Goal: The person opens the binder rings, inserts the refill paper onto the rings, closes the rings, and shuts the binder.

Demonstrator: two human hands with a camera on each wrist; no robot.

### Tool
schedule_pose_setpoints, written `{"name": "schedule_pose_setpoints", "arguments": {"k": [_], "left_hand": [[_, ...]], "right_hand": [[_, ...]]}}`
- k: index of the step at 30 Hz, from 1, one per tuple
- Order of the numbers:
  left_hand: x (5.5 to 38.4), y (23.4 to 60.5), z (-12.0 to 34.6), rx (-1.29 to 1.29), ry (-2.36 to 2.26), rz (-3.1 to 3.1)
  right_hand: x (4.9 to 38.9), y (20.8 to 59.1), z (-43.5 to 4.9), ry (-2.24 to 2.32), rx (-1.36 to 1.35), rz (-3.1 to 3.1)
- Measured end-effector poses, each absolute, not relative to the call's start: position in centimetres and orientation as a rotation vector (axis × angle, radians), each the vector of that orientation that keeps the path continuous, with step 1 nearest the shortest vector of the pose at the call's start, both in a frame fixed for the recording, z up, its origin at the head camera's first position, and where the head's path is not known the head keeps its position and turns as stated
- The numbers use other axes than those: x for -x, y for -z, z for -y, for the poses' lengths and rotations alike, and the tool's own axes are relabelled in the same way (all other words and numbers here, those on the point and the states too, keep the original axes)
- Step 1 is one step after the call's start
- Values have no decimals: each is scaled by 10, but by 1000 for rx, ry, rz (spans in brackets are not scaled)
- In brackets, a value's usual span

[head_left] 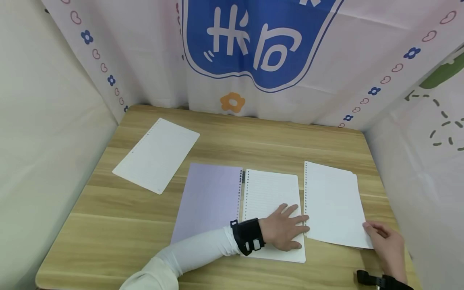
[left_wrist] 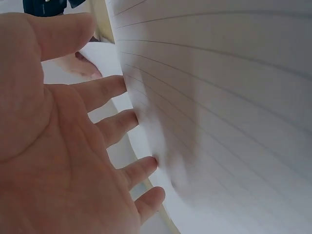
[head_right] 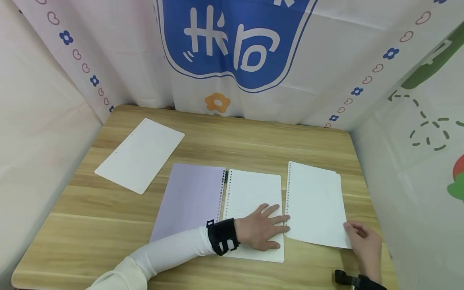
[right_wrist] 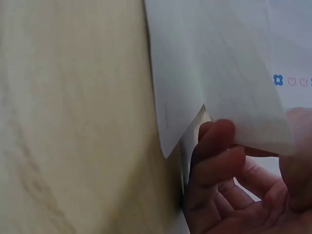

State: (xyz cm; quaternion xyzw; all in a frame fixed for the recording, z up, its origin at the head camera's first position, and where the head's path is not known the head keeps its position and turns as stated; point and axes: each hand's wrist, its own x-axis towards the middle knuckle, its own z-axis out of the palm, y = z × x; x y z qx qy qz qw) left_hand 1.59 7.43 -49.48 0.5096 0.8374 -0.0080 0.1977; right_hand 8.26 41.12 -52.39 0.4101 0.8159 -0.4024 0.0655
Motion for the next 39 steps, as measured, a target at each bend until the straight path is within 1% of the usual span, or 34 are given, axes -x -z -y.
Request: {"name": "schedule_pose_setpoints", "arguments": {"k": [6, 9, 12, 17, 21, 24, 31, 39], "left_hand": [[-8, 501, -72, -1389, -260, -2348], [-3, 503, -67, -1326, -447, -2383], [3, 501, -58, -1203, -646, -2386], [12, 497, -45, -917, -986, -2302], [18, 499, -36, -640, -1238, -2158], [24, 504, -29, -523, -1360, -2105], [33, 511, 0, -414, -1419, -2165], [26, 508, 35, -386, -1424, -2130]], "right_hand": [[-88, 521, -418, 1477, -1319, -2289], [-88, 516, -417, 1632, -1356, -2152], [-91, 510, -412, 1847, -1322, -1999], [-93, 504, -392, 2082, -1163, -1907], [-91, 503, -369, 2104, -1102, -1931], [-92, 503, -354, 2105, -1012, -1953], [-88, 506, -327, 2066, -778, -1981], [-78, 507, -299, 1969, -634, -2022]]}}
